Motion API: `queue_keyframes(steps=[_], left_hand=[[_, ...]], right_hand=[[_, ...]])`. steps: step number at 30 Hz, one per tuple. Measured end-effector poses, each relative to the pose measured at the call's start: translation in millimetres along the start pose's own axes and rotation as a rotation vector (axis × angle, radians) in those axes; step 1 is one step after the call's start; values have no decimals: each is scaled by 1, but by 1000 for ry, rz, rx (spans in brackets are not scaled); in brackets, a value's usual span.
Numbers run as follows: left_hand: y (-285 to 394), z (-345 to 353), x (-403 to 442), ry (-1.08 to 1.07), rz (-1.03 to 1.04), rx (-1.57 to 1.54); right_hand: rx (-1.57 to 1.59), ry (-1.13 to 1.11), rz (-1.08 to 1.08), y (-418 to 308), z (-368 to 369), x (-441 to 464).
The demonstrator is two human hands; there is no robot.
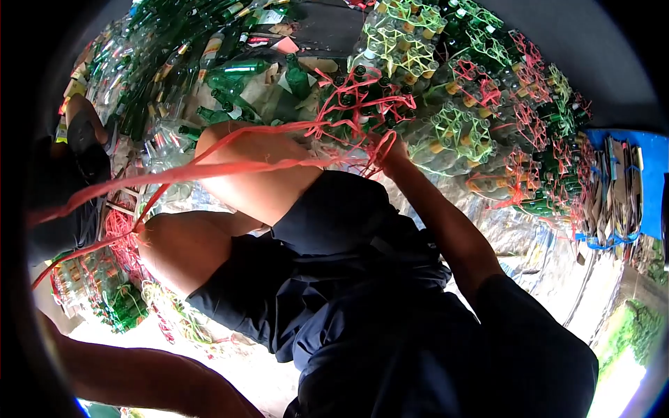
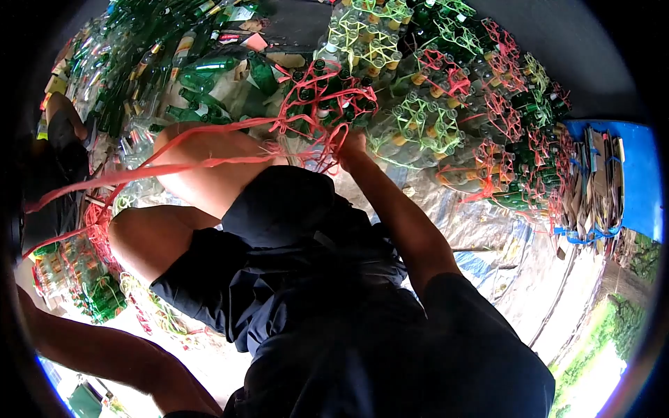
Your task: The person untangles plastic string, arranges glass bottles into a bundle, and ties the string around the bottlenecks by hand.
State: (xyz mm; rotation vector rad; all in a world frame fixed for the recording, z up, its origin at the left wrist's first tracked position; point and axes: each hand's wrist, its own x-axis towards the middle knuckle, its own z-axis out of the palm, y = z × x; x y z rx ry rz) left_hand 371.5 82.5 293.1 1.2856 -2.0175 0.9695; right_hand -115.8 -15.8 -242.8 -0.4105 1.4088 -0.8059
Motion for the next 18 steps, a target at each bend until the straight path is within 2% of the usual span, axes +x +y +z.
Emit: queue_keyframes(steps=[3, 6, 7, 11, 14, 15, 18], left_hand=[[4, -1, -12, 7, -160, -141], [6, -1, -22, 20, -247, -215], [8, -1, -25, 22, -266, -230], [14, -2, -34, 35, -311, -268], [16, -7, -40, 51, -344, -305], [18, -9, -42, 59, -352, -312], [20, -14, -47, 66, -374, -332]], right_hand=[[234, 115, -146, 24, 14, 11], [-479, 211, -539, 33, -4, 15], [-626, 268, -693, 12, 0, -11], [-604, 373, -920, -29, 10, -45], [-910, 445, -835, -50, 7, -37], [-1004, 489, -876, -50, 3, -24], [-1093, 405, -860, -53, -3, 1]])
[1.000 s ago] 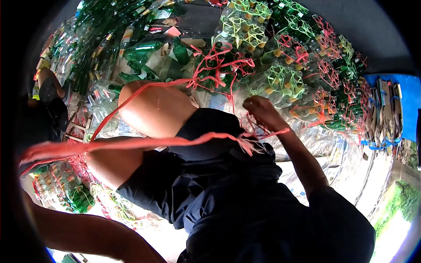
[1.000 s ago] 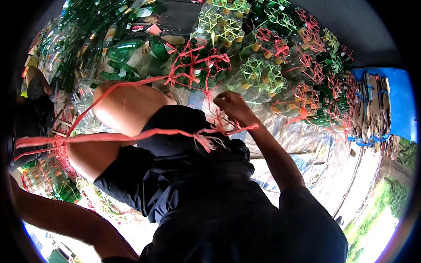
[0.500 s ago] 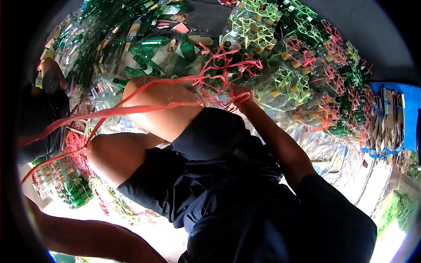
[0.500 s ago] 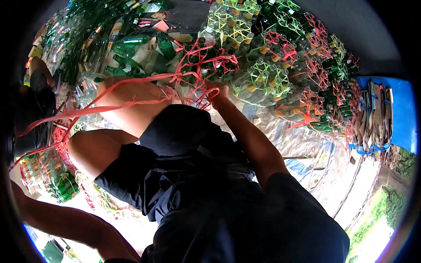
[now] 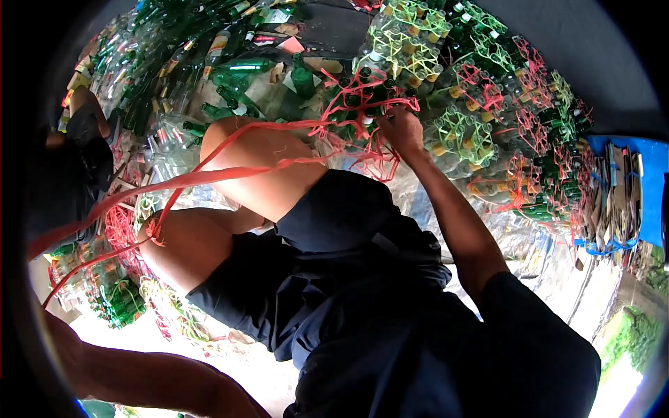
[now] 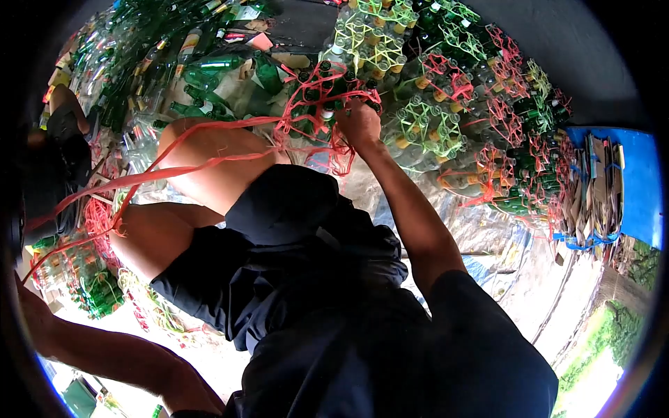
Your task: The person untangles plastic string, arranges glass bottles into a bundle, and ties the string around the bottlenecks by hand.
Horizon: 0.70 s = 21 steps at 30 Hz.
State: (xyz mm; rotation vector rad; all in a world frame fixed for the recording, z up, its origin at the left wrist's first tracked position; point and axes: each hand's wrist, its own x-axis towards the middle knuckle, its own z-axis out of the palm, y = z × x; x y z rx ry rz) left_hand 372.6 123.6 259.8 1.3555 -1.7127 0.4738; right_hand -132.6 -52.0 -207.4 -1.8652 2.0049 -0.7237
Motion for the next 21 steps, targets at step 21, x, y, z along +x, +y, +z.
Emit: queue_keyframes(steps=[21], left_hand=[[2, -28, -16, 64, -95, -139]], right_hand=[[310, -975, -199, -15, -78, -76]])
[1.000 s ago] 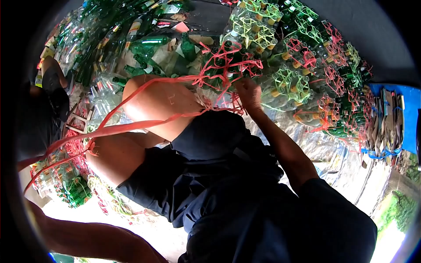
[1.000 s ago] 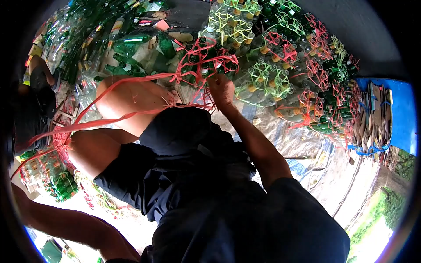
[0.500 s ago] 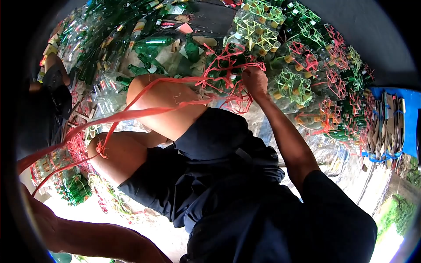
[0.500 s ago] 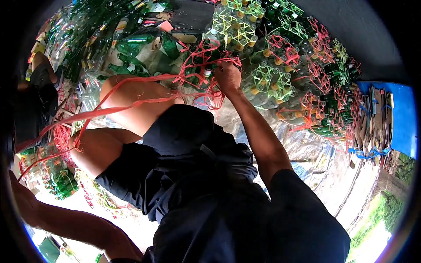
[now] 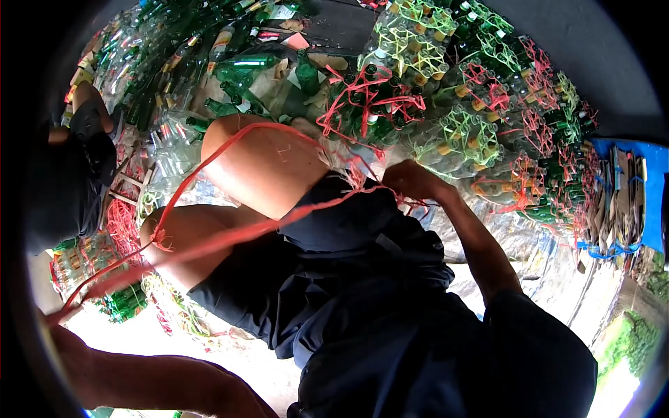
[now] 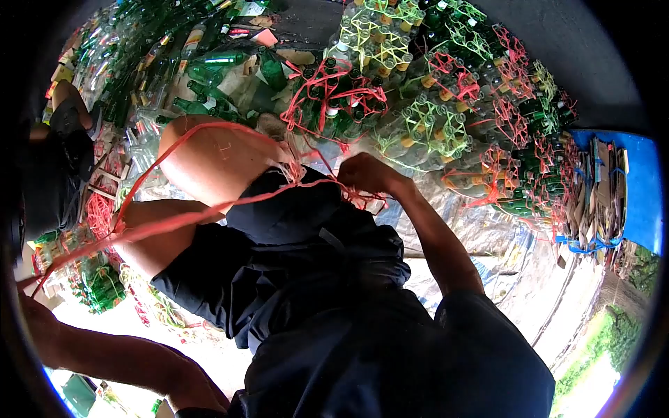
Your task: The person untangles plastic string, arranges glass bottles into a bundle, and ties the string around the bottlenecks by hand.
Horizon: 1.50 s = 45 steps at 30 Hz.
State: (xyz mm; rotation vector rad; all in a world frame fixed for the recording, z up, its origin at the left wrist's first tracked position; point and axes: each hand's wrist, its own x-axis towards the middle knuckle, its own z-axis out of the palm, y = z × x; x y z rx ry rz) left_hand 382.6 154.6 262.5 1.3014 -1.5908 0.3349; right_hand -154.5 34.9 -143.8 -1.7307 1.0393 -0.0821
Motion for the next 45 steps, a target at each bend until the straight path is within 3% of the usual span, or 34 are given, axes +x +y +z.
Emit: queue_keyframes(steps=[1, 3, 6, 8, 10, 12, 14, 19, 21, 22, 23, 25, 28, 32, 36, 39, 42, 44, 45], left_hand=[[0, -2, 0, 2, -3, -2], [0, -5, 0, 5, -11, -13], [-2, -8, -1, 7, -25, -22], [-6, -11, -2, 7, -37, -34], [-10, -15, -3, 5, -48, -48], [-22, -19, -3, -7, -64, -82], [-32, -20, -5, -12, -82, -100], [-2, 35, -4, -6, -101, 88], [4, 46, -2, -25, -65, 148], [9, 51, -1, -50, -39, 167], [10, 50, 2, -113, 13, 232], [9, 47, 5, -197, 84, 321], [7, 42, 1, -167, -13, 254], [4, 31, -1, -145, -101, 194], [5, 28, -6, -133, -144, 174], [6, 26, -8, -144, -172, 175], [-12, 8, -9, -192, -193, 145], [-9, 14, -11, -186, -189, 99], [-9, 14, -11, -198, -178, 85]], right_hand=[[-169, -36, -175, 5, 3, 0], [-163, -201, 19, 4, 5, -7], [82, -69, 16, 31, 25, -5], [-17, -79, -50, 33, 14, -7], [119, 70, -314, 107, 37, 3], [248, 53, -241, 151, 54, 17], [-20, 119, 12, 160, 62, 18], [-350, 272, 112, 214, 87, 25], [-332, 313, 339, 200, 90, 10], [-168, 511, 371, 210, 100, 7], [-301, 560, 352, 221, 109, 7], [-300, 337, 153, 167, 87, -27], [-460, 322, 313, 188, 114, -27], [-481, 74, 521, 204, 124, -35], [-426, -210, 435, 247, 136, -49], [-496, -196, 354, 253, 144, -58], [-619, -424, 475, 153, 88, -43], [-657, -16, 336, 154, 76, -31], [-645, 16, 299, 138, 56, -16]])
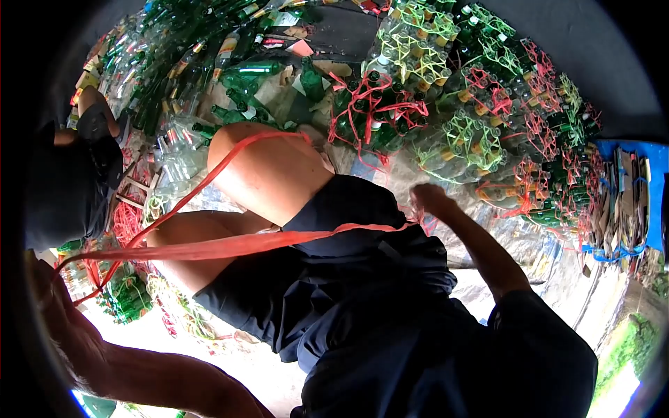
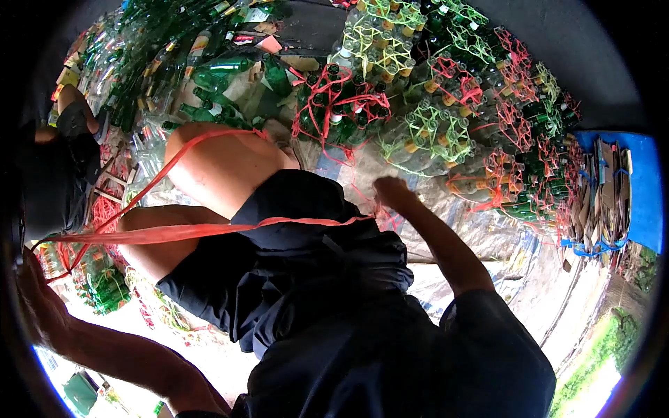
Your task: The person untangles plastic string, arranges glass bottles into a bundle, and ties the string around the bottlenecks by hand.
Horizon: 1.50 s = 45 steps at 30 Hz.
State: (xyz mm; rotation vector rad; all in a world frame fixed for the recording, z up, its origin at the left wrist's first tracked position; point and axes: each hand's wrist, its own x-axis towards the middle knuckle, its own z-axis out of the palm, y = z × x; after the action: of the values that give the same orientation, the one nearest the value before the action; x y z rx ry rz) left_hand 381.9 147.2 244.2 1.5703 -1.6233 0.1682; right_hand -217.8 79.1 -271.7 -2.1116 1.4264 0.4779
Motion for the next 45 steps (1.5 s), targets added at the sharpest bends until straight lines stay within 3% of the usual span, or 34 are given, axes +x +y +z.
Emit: queue_keyframes(steps=[1, 2, 3, 6, 8, 13, 18, 20, 24, 27, 29, 33, 38, 42, 45], left_hand=[[0, 2, -1, 8, 2, -6], [1, 4, -2, 13, 3, -13], [4, 6, -3, 24, 5, -19], [11, 9, -6, 53, 12, -51], [14, 9, -10, 72, 11, -77], [26, 18, -14, 95, -10, -151], [22, 15, -27, 170, -98, -407], [20, 11, -33, 58, -65, -427], [31, 24, -19, -210, 104, -377], [28, 30, -24, -98, 98, -293], [37, 42, -26, 28, 76, -263], [43, 47, -18, -108, 122, -392], [53, 40, -22, -173, 133, -314], [55, 43, -23, -189, 162, -305], [54, 38, -21, -202, 142, -341]], right_hand=[[69, 112, -65, -11, -38, 7], [106, 467, -63, -17, -51, 21], [162, 638, -185, -25, -86, 34], [280, 927, -222, -52, -169, 61], [177, 896, -161, -58, -204, 78], [38, 555, 74, -47, -231, 130], [-65, 552, 10, -42, -235, 148], [-114, 551, -7, -38, -231, 158], [39, 689, -23, -43, -241, 147], [144, 918, -136, -47, -253, 140], [213, 947, -213, -51, -265, 134], [381, 961, -323, -82, -289, 107], [611, 936, -426, -108, -295, 88], [795, 1017, -628, -124, -289, 80], [872, 911, -643, -138, -278, 78]])
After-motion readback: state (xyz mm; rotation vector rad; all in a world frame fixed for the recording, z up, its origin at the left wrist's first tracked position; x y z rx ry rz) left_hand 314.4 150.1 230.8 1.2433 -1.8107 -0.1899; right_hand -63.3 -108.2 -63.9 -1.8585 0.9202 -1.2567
